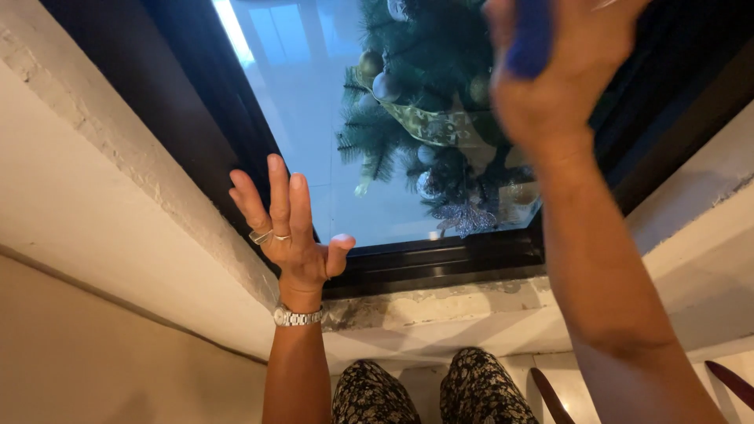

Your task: The person wipes a glass window pane with a blue cloth, moving the cloth in circular and back-and-forth motions across the surface. The person's hands and the cloth are visible throughout, with a Christmas tree reflected in the glass.

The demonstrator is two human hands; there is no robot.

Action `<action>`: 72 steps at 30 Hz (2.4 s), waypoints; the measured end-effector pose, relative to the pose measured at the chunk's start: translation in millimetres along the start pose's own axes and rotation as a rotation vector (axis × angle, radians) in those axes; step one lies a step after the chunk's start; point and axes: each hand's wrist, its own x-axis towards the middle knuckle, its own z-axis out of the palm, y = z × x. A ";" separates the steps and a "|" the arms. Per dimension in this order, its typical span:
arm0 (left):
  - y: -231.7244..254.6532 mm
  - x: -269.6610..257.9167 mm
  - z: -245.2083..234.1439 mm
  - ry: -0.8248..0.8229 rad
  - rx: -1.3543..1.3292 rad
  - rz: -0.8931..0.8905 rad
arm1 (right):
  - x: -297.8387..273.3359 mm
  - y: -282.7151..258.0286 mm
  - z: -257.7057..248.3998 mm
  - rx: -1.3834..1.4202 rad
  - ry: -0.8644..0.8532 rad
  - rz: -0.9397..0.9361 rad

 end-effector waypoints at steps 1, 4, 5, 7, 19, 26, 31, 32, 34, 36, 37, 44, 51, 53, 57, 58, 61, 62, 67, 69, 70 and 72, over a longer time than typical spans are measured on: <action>1.1 0.0 0.0 0.002 0.007 0.010 | -5.2 -7.9 1.4 -0.069 -0.086 0.061; 0.9 -0.4 1.4 -0.004 0.036 0.002 | -41.8 -6.4 20.1 0.010 -0.208 0.025; 0.8 -0.7 0.9 -0.004 0.041 0.000 | -43.7 -17.9 19.0 0.015 -0.209 0.023; 0.8 -0.2 -0.7 -0.019 0.022 -0.003 | -46.6 -40.9 15.6 0.050 -0.232 0.016; 1.5 1.6 -6.2 -0.009 -0.017 -0.018 | -83.2 -94.9 1.3 0.400 -0.490 -0.217; 1.1 -0.3 -2.1 0.014 -0.032 -0.008 | -159.5 -43.5 -49.2 0.180 0.040 0.461; 2.4 -0.5 -0.7 0.006 -0.023 -0.030 | -208.7 -48.6 -44.2 -0.001 -0.308 0.598; 3.3 -0.7 -0.9 0.002 -0.021 -0.030 | -208.0 -51.5 -41.1 0.000 -0.310 0.602; 3.6 0.7 -0.6 0.017 -0.001 -0.021 | -203.9 -55.4 -31.2 -0.019 -0.229 0.570; 1.8 -0.9 0.1 0.014 -0.005 -0.026 | -204.6 -57.1 -26.4 -0.040 -0.226 0.558; 1.5 -1.9 1.3 0.012 -0.013 -0.030 | -204.9 -57.1 -24.5 -0.066 -0.222 0.545; 2.9 -1.7 -1.0 0.008 -0.019 -0.052 | -213.1 -70.5 -0.6 -0.012 -0.321 0.327; -1.5 -3.5 -2.8 -0.015 -0.045 -0.031 | -208.5 -101.1 25.6 -0.046 -0.315 0.147; -1.7 -4.3 -2.9 -0.023 -0.042 -0.035 | -207.4 -105.9 29.4 -0.058 -0.324 0.139; -1.9 -4.8 -4.1 -0.025 -0.049 -0.035 | -199.3 -116.7 36.4 -0.101 -0.357 0.007; -1.7 -4.9 -4.4 -0.027 -0.051 -0.036 | -196.8 -119.8 37.9 -0.109 -0.361 -0.024; -3.1 -5.0 -5.0 -0.039 -0.054 -0.030 | -185.8 -125.1 40.0 -0.093 -0.393 -0.094; -3.1 -5.3 -4.7 -0.038 -0.055 -0.030 | -182.9 -125.3 38.7 -0.093 -0.393 -0.094; -4.7 -4.3 -4.9 -0.026 -0.051 -0.013 | -177.4 -123.9 30.9 0.092 -0.752 -0.227; -4.5 -4.5 -5.6 -0.029 -0.051 -0.019 | -163.6 -124.2 23.8 0.201 -0.687 -0.235; -4.1 -4.9 -6.1 -0.033 -0.053 -0.024 | -157.0 -124.5 19.7 0.308 -0.621 -0.239; -4.6 -4.6 -5.5 -0.026 -0.044 -0.017 | -160.8 -121.5 15.5 0.385 -0.691 -0.241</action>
